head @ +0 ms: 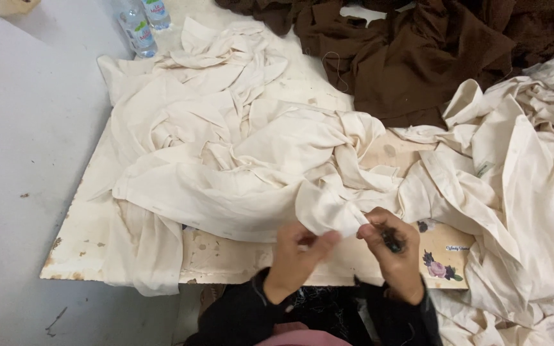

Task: The person uses a pair of scissors to cut a piece of white fabric on a table. They repeatedly trim the edges and remove small sections from the material, handling the fabric with both hands to adjust its position during the process.

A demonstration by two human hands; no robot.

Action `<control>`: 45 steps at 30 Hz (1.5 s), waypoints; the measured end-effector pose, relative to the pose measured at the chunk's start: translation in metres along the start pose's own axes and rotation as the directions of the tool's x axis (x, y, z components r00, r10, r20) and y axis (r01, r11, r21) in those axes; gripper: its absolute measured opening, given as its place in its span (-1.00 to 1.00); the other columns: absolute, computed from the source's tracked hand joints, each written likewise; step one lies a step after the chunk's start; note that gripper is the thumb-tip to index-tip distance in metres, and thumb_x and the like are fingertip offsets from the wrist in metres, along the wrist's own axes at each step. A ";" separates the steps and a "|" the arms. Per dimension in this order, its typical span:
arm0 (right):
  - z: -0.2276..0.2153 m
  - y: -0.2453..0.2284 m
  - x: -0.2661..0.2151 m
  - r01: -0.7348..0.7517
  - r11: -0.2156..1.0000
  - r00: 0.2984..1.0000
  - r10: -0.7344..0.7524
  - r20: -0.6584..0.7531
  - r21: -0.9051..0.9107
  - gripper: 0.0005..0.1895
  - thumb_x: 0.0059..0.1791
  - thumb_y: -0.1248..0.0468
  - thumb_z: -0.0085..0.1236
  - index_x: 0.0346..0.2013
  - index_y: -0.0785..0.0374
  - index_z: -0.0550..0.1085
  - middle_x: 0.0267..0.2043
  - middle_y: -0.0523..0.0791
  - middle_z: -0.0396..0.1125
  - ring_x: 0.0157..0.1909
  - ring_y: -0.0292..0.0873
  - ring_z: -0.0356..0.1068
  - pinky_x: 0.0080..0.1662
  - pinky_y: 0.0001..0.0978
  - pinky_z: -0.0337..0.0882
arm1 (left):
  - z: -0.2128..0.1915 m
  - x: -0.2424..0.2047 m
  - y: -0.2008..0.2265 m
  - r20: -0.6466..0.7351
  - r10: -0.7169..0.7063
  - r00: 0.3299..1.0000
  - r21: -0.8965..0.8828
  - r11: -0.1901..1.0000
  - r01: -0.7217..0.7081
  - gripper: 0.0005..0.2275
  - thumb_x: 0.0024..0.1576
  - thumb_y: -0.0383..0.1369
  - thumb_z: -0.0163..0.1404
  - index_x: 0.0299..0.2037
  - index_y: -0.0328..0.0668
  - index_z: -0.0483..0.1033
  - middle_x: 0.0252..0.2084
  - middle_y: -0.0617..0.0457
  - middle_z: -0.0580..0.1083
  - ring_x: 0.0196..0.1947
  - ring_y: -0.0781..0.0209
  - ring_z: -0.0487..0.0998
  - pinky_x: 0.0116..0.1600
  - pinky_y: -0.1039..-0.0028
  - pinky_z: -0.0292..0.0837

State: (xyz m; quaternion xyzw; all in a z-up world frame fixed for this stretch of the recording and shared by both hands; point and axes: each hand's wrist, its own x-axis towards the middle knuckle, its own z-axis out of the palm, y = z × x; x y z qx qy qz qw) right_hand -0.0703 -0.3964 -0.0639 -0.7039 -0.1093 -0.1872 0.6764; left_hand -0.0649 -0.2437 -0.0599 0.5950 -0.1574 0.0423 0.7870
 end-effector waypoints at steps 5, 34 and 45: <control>-0.013 -0.016 0.014 -0.153 0.971 0.923 0.207 0.324 -0.184 -0.95 -0.17 0.39 -0.02 -0.54 0.31 0.37 -0.56 -0.16 0.23 -0.50 -0.32 0.20 -0.43 -0.59 0.20 | -0.021 0.008 0.023 0.044 0.528 0.848 0.596 0.667 -0.446 -0.78 0.10 -0.30 -0.25 -0.20 -0.29 0.33 -0.27 -0.03 0.44 -0.22 0.12 0.46 -0.06 0.35 0.28; 0.013 -0.006 0.006 0.437 0.851 0.899 -0.427 0.103 -0.291 -0.78 -0.17 0.19 -0.03 -0.38 0.30 0.36 -0.49 -0.07 0.26 -0.50 -0.24 0.21 -0.47 -0.55 0.12 | -0.025 0.007 0.031 0.210 -0.124 0.970 0.085 0.990 0.108 -0.82 0.01 -0.37 -0.05 -0.60 -0.15 0.27 -0.62 0.25 0.15 -0.56 0.46 0.12 -0.37 0.64 0.02; -0.002 -0.002 0.008 0.213 0.945 0.945 -0.264 0.194 0.249 -0.57 -0.08 -0.17 -0.11 -0.47 0.14 0.22 -0.67 -0.30 0.00 -0.64 -0.41 -0.08 -0.56 -0.60 -0.05 | -0.037 0.016 0.002 0.308 0.747 0.589 0.640 0.296 -0.710 -0.86 -0.09 -0.66 -0.03 -0.57 -0.24 0.35 -0.57 0.03 0.36 -0.53 0.21 0.31 -0.29 0.42 0.20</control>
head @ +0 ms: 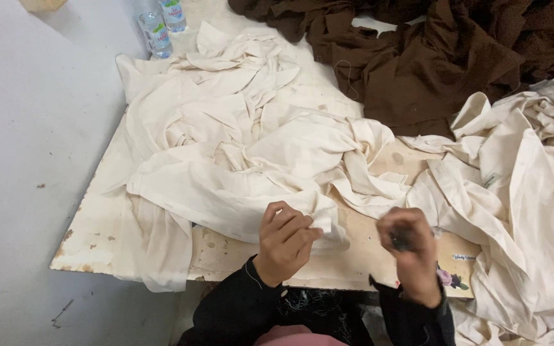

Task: The person uses a pair of scissors to cut a piece of white fabric on a table. They repeatedly trim the edges and remove small sections from the material, handling the fabric with both hands to adjust its position during the process.

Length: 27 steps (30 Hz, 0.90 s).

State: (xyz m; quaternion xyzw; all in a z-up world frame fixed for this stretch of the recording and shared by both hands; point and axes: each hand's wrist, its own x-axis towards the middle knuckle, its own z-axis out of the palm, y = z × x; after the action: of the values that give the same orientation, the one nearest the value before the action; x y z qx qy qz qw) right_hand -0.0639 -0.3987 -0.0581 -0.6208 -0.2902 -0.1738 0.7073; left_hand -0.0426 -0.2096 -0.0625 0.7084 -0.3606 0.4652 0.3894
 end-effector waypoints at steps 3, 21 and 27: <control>0.011 0.006 -0.009 -0.178 0.876 0.984 0.149 -0.101 -0.448 -0.71 -0.16 0.24 -0.03 -0.22 0.33 0.26 -0.37 -0.10 0.23 -0.43 -0.28 0.27 -0.38 -0.57 0.31 | 0.002 0.000 0.000 -0.038 0.084 0.996 0.054 0.995 -0.082 -0.83 -0.11 -0.69 -0.07 -0.60 -0.21 0.29 -0.54 0.03 0.33 -0.54 0.19 0.30 -0.35 0.40 0.18; 0.041 -0.024 0.009 0.117 0.674 0.990 -0.141 0.028 -0.730 -0.92 -0.20 0.34 0.04 -0.45 0.29 0.40 -0.47 -0.11 0.34 -0.51 -0.25 0.30 -0.60 -0.58 0.15 | -0.003 0.010 0.009 -0.003 0.126 0.992 0.164 0.979 -0.124 -0.81 -0.06 -0.58 -0.04 -0.63 -0.19 0.22 -0.52 0.04 0.35 -0.54 0.23 0.36 -0.38 0.42 0.17; 0.042 -0.023 0.010 0.124 0.641 0.989 -0.137 0.046 -0.758 -0.92 -0.20 0.33 0.05 -0.46 0.30 0.41 -0.48 -0.12 0.33 -0.49 -0.23 0.32 -0.44 -0.56 0.29 | -0.002 0.010 0.010 0.021 0.118 0.993 0.168 0.978 -0.120 -0.85 -0.05 -0.59 -0.06 -0.59 -0.19 0.27 -0.51 0.05 0.35 -0.55 0.23 0.35 -0.37 0.42 0.16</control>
State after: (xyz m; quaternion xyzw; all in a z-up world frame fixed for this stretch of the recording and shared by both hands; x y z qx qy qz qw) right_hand -0.0786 -0.3600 -0.0310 -0.8353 -0.2294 -0.3346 0.3712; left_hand -0.0493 -0.2134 -0.0502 0.7187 -0.3636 0.5126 0.2974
